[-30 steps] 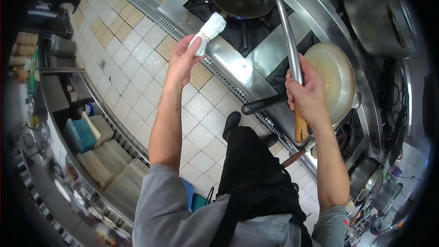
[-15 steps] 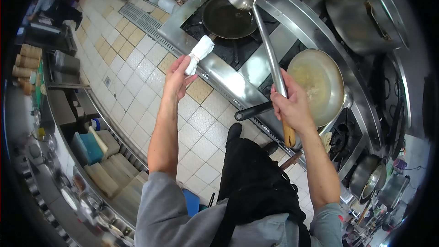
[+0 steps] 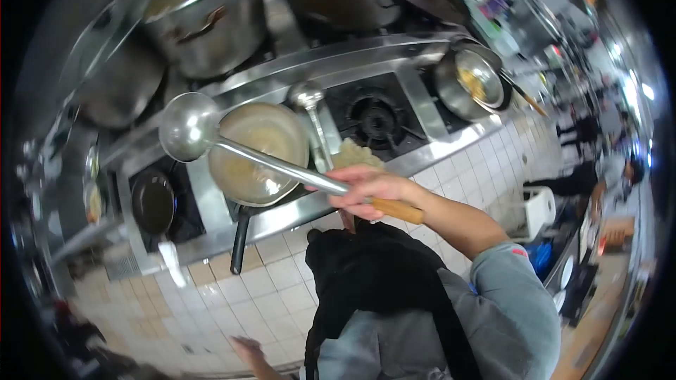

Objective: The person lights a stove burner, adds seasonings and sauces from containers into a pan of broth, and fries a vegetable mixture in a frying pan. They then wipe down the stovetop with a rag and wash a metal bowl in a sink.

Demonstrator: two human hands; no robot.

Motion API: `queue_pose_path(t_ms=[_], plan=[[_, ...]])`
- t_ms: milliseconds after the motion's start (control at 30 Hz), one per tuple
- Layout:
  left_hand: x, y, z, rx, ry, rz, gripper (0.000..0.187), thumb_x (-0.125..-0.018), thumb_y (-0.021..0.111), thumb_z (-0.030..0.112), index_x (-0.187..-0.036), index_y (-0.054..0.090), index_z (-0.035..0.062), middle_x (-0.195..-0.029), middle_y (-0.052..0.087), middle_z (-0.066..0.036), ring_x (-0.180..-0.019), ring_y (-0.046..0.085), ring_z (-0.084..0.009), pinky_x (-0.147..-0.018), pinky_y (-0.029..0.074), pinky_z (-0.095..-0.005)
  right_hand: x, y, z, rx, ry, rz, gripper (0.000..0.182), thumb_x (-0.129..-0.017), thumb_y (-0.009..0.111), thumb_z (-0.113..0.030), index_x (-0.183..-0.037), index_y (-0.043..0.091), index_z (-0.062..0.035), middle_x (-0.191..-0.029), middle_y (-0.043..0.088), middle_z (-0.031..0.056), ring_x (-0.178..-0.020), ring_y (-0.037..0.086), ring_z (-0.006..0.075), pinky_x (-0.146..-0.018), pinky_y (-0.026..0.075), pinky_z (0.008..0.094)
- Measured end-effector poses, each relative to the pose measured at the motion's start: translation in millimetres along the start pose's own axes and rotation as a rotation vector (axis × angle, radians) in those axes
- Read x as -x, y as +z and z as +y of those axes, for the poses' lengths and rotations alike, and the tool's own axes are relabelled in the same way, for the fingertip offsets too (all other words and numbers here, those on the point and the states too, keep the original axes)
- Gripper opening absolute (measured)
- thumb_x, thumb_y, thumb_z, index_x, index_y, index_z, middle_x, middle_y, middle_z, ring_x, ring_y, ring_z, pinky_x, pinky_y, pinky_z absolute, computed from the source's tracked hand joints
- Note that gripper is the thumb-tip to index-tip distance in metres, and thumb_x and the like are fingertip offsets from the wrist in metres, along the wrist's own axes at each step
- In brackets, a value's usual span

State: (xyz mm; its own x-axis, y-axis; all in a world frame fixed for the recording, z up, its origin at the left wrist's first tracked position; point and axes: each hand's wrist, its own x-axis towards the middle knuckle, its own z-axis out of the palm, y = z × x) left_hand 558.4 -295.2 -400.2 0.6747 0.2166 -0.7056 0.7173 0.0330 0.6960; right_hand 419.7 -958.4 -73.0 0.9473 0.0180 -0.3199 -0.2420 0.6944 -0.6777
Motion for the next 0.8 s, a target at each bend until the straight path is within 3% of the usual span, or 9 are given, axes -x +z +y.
queue_pose_path(t_ms=[33,233,367,433,567,633,700,767,800], plan=[[24.1,-17.8,-11.2,-0.139,-0.059,-0.266,0.044,-0.102,0.048,0.055,-0.077,0.040,0.0200,-0.054,0.030,0.004,-0.043,0.031,-0.0098,-0.039,0.027,-0.0271,40.2,-16.7,-2.6,0.019,-0.046,-0.015,0.055,-0.093,0.061,-0.004,-0.145,0.045,-0.0007,-0.075,0.051,0.0001,-0.047,0.048,0.0049,-0.039,0.039,0.0207],[24.7,1.2,-59.5,-0.770,0.392,-0.473,0.038,-0.100,0.053,0.050,-0.083,0.047,0.0172,-0.059,0.040,0.003,-0.048,0.043,-0.0137,-0.043,0.036,-0.0278,228.1,-37.3,-12.1,0.109,-0.359,0.604,0.064,-0.086,0.061,-0.002,-0.147,0.043,-0.0002,-0.078,0.054,0.0027,-0.045,0.050,0.0074,-0.038,0.040,0.0232],[15.8,29.1,-67.9,-1.116,0.641,-0.647,0.037,-0.100,0.055,0.049,-0.085,0.048,0.0160,-0.061,0.044,0.003,-0.051,0.047,-0.0150,-0.045,0.039,-0.0290,280.8,-80.4,-15.7,0.276,-0.549,0.836,0.067,-0.083,0.058,-0.001,-0.149,0.041,-0.0011,-0.082,0.054,0.0027,-0.047,0.051,0.0093,-0.039,0.042,0.0245],[6.2,50.8,-60.6,-1.296,0.771,-0.750,0.037,-0.099,0.056,0.049,-0.086,0.049,0.0154,-0.062,0.045,0.003,-0.052,0.048,-0.0156,-0.046,0.040,-0.0295,290.0,-114.4,-16.5,0.482,-0.642,1.175,0.073,-0.085,0.056,-0.002,-0.154,0.033,-0.0018,-0.086,0.054,0.0034,-0.050,0.051,0.0083,-0.042,0.043,0.0233],[6.0,80.9,-64.7,-1.626,1.003,-0.920,0.036,-0.098,0.058,0.048,-0.088,0.051,0.0142,-0.064,0.049,0.003,-0.055,0.052,-0.0168,-0.048,0.043,-0.0307,315.2,-198.2,4.5,0.732,-0.590,1.458,0.072,-0.089,0.054,0.003,-0.156,0.030,-0.0033,-0.095,0.055,0.0021,-0.063,0.052,0.0077,-0.052,0.045,0.0223],[11.5,70.0,-57.1,-1.607,0.945,-0.820,0.037,-0.096,0.062,0.046,-0.096,0.055,0.0098,-0.081,0.062,0.000,-0.076,0.062,-0.0203,-0.058,0.050,-0.0368,324.0,-221.8,20.2,0.774,-0.592,1.497,0.072,-0.088,0.054,0.003,-0.156,0.031,-0.0036,-0.098,0.055,0.0021,-0.068,0.052,0.0076,-0.058,0.045,0.0217],[35.9,58.9,-15.1,-1.395,0.493,-0.483,0.039,-0.096,0.062,0.044,-0.111,0.057,0.0080,-0.093,0.063,-0.004,-0.085,0.063,-0.0219,-0.063,0.051,-0.0373,316.4,-220.3,29.4,0.740,-0.632,1.567,0.073,-0.084,0.054,0.007,-0.154,0.036,-0.0023,-0.099,0.057,0.0021,-0.086,0.055,0.0097,-0.076,0.047,0.0227],[152.5,155.4,40.6,-1.117,0.075,-0.173,0.047,-0.097,0.061,0.043,-0.126,0.059,0.0063,-0.105,0.065,-0.008,-0.093,0.063,-0.0235,-0.068,0.052,-0.0379,306.3,-215.4,36.5,0.743,-0.644,1.533,0.073,-0.084,0.053,0.008,-0.154,0.036,-0.0030,-0.101,0.057,0.0027,-0.088,0.054,0.0094,-0.077,0.047,0.0224],[146.7,147.4,37.4,-1.110,0.071,-0.161,0.047,-0.097,0.061,0.043,-0.126,0.059,0.0063,-0.105,0.065,-0.008,-0.093,0.063,-0.0235,-0.068,0.052,-0.0379,301.5,-213.3,40.0,0.742,-0.652,1.527,0.073,-0.084,0.053,0.009,-0.154,0.037,-0.0038,-0.103,0.057,0.0032,-0.091,0.054,0.0091,-0.079,0.046,0.0222]])
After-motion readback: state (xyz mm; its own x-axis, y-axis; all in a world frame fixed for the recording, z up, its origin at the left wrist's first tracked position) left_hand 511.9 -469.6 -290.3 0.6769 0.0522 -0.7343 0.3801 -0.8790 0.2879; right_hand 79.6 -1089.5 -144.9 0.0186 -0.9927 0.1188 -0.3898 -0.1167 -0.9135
